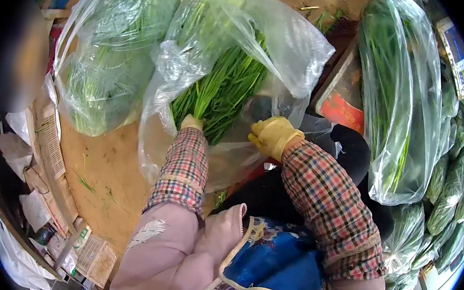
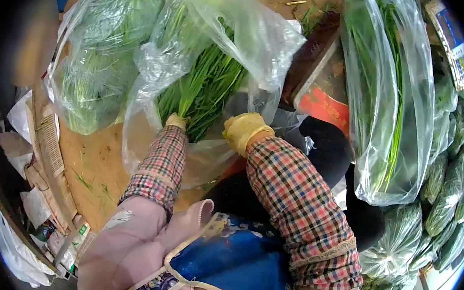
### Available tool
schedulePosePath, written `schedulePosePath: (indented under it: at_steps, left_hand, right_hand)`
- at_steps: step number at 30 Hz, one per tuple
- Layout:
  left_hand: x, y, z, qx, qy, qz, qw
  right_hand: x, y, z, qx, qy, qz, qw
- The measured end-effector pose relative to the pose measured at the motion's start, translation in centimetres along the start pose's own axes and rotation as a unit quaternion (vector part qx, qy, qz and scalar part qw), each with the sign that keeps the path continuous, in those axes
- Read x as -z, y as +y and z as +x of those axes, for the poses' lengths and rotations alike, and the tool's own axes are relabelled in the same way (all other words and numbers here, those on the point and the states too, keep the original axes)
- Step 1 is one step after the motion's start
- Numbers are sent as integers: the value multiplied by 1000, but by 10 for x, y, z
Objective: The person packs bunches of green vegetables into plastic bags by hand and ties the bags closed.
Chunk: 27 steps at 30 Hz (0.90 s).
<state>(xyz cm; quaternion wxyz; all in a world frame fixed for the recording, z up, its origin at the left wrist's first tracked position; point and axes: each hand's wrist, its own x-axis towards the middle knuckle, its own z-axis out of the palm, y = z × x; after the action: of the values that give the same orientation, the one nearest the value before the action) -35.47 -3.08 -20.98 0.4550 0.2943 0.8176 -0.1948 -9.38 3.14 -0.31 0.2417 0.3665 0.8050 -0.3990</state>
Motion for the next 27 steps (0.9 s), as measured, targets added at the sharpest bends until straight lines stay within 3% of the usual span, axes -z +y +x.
schedulePosePath:
  at_steps: [3, 5, 6, 8, 9, 10, 12, 14, 15, 17, 19, 20, 21, 22, 23, 24, 25, 27]
  left_hand:
    - [34, 2, -41, -24, 65, 16, 997]
    - [59, -7, -56, -145, 162, 129, 968]
    - [71, -8, -68, -143, 166, 131, 967]
    - [94, -11, -96, -144, -3, -63, 988]
    - [102, -17, -111, -148, -106, -214, 960]
    - [110, -23, -129, -149, -204, -357, 899]
    - [134, -14, -174, -218, -357, -420, 805]
    - [141, -3, -203, -244, -392, -430, 776]
    - [144, 4, -216, -267, -428, -438, 744]
    - [148, 23, -250, -270, -438, -431, 741]
    - [150, 28, -259, -270, -448, -427, 738]
    - [153, 29, -257, -323, -418, -449, 721]
    - [155, 30, -253, -375, -386, -469, 700]
    - [158, 32, -246, -420, -295, -488, 706]
    - [161, 21, -223, -355, -267, -552, 705]
    - [160, 19, -214, -331, -236, -546, 733]
    - [160, 21, -210, -307, -204, -538, 758]
    - [129, 40, -208, -357, -287, -435, 776]
  right_hand:
    - [-6, 9, 0, 10, 63, 36, 997]
    - [-5, 13, 5, 10, 105, 63, 992]
    - [-5, 15, 8, 5, 141, 91, 986]
    - [-10, 22, 17, -11, 176, 101, 979]
    - [-9, 24, 21, -30, 208, 109, 972]
    - [-2, 24, 23, -68, 153, 116, 979]
    - [6, 16, 16, -83, 201, 78, 973]
    - [7, 4, 10, -100, 251, 40, 962]
    - [5, -4, 10, -52, 264, 26, 963]
    - [2, -8, 11, -6, 280, 11, 960]
    - [-3, -4, 20, 105, 119, -6, 987]
    - [-7, 7, 39, 124, 55, -14, 991]
    - [-3, 18, 38, 124, 56, -14, 991]
    - [4, 32, 28, 50, 130, 397, 907]
    - [9, 41, 21, -32, 179, 734, 654]
    - [29, 28, 1, -116, 163, 813, 547]
    - [30, 20, -1, -111, 164, 813, 548]
    - [27, -1, -1, -61, -50, 853, 516]
